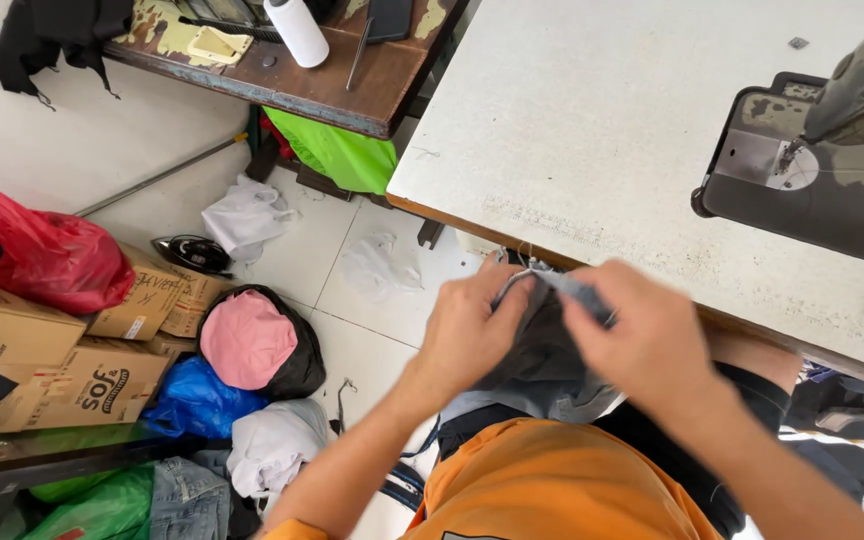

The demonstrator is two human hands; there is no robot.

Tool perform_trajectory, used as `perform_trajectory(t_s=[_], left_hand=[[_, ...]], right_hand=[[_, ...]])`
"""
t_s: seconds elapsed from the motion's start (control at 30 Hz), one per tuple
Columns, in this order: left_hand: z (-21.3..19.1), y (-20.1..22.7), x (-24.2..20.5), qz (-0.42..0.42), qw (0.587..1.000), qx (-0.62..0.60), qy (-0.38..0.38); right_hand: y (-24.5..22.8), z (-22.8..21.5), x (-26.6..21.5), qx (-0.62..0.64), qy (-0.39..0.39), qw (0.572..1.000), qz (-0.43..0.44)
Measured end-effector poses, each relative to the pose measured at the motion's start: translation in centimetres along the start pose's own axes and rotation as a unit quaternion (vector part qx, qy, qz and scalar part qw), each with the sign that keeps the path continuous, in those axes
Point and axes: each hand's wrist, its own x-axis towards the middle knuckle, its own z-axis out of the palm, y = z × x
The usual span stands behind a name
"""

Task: Finishing seams and removing hardware from denim jeans using pliers, scissors, and an industrial sewing machine

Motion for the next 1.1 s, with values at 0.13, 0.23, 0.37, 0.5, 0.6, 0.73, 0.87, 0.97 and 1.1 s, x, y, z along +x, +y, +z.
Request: perform_trajectory(t_s=[0.13, 0.23, 0.37, 0.5, 0.6, 0.73, 0.87, 0.97, 1.1], left_hand=[[1.3, -1.4, -2.0, -0.028, 0.987, -0.149, 0.048], [1.0, -3.4, -2.7, -0.004, 0.985, -0.157, 0.066], [0.3, -4.0, -3.0, 0.0, 0.983, -0.171, 0.062], [0.0, -2.5, -3.0, -0.001, 0.983, -0.167, 0.078], [0.1, -2.2, -3.2, 0.035, 0.98, -0.166, 0.099], [0.5, -2.9, -3.8, 0.066, 0.983, -0.142, 0.1], [0.6, -2.7, -4.2, 0.101, 0.98, -0.137, 0.101], [0.9, -2.3, -4.2, 0.205, 0.957, -0.146, 0.147], [1.8, -3.6, -4.8, 0.303, 0.929, -0.083, 0.197]], right_hand=[[-1.9, 4.4, -2.6, -0.155, 0.114, 0.961, -0.2], [-3.2, 3.9, -3.6, -0.061, 0.036, 0.976, -0.205], [-3.2, 1.4, -2.3, 0.114, -0.002, 0.991, -0.068], [-1.2, 2.7, -0.5, 0.183, -0.031, 0.983, -0.008], [-1.4, 3.5, -0.7, 0.261, -0.039, 0.964, 0.024], [-1.7, 4.0, -1.0, 0.3, -0.04, 0.952, 0.037], [-0.7, 4.5, -1.5, 0.293, -0.02, 0.956, -0.015], [-0.1, 5.0, -2.1, 0.258, 0.029, 0.961, -0.092], [1.3, 5.7, -3.3, 0.156, 0.071, 0.963, -0.207]])
